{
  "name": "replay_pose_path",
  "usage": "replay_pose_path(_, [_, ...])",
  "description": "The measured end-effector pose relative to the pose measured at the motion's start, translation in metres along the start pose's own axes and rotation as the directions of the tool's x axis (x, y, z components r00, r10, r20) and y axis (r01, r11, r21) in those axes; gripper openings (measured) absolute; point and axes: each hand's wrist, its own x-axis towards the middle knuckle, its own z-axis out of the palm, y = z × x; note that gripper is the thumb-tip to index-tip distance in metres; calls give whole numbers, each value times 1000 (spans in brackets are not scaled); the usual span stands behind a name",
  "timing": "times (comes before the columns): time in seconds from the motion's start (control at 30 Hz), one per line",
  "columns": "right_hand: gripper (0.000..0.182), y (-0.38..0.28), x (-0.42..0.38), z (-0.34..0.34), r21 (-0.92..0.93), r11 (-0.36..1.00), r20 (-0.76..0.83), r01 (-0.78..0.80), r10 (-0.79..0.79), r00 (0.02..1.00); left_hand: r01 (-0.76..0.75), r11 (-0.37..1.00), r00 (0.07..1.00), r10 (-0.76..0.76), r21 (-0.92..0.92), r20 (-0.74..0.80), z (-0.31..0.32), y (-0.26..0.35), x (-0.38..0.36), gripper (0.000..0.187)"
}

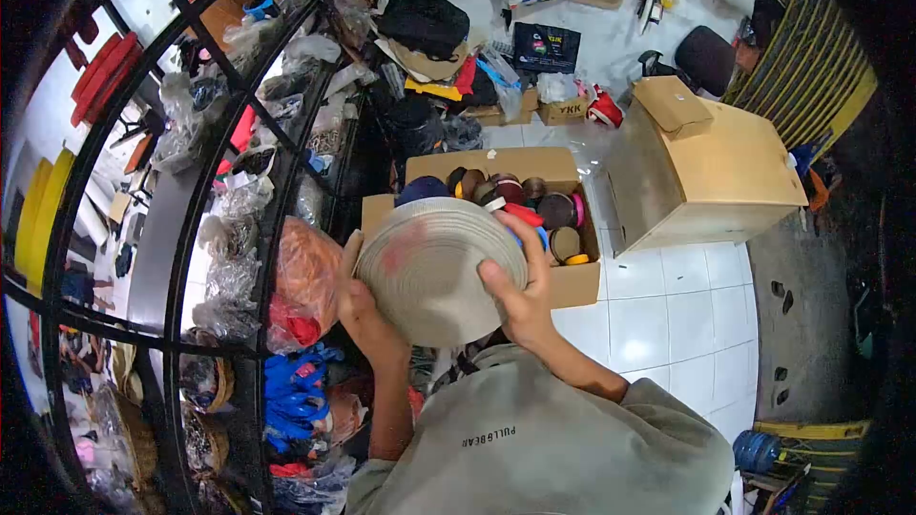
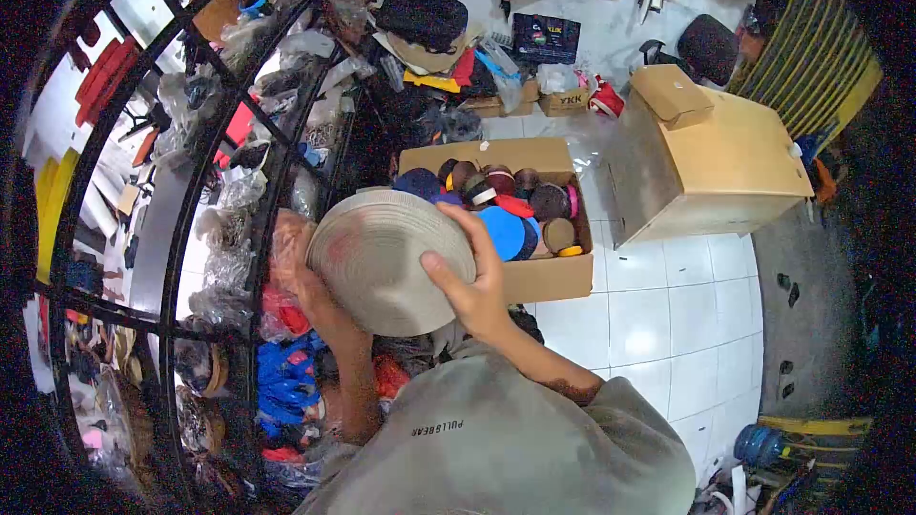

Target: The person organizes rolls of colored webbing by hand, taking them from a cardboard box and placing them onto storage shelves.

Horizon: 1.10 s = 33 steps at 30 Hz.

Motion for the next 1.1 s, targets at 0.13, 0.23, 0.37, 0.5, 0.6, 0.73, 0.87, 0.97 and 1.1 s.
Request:
replay_pose_path(0.13, [57, -13, 10, -22, -110, 930, 401, -351, 364, 840, 5, 990, 1000, -6, 143, 4, -28, -7, -3, 60])
replay_pose_path(0.23, [57, -19, 16, -26, -110, 989, 481, -95, 137, 866, 64, 963, 957, -134, 262, 258, -36, 4, -5, 50])
replay_pose_path(0.37, [53, -27, 13, -28, -228, 965, 466, -129, 224, 856, -84, 949, 826, -104, 304, 554, -29, -2, -16, 47])
replay_pose_path(0.5, [45, -10, 7, -25, -2, 988, 150, -152, 150, 977, 77, 988, 975, -102, 132, 197, -21, -11, -24, 51])
replay_pose_path(0.6, [48, -9, 6, -26, -99, 973, 202, -206, 223, 954, 71, 968, 969, -124, 239, 215, -25, 1, -18, 49])
replay_pose_path(0.73, [66, -14, 15, -24, -240, 963, 455, -121, 222, 862, -72, 920, 916, -91, 384, 390, -31, 10, -5, 42])
replay_pose_path(0.87, [69, -11, 7, -35, -295, 937, 390, -185, 295, 872, -267, 838, 796, -86, 475, 599, -41, 12, 3, 39])
replay_pose_path(0.97, [73, -15, 5, -41, -224, 951, 380, -214, 287, 879, -314, 830, 727, -101, 460, 679, -49, 17, 6, 41])
replay_pose_path(1.1, [78, -25, -1, -44, -170, 942, 372, -291, 334, 866, -394, 782, 739, -44, 483, 672, -54, 23, 4, 44])
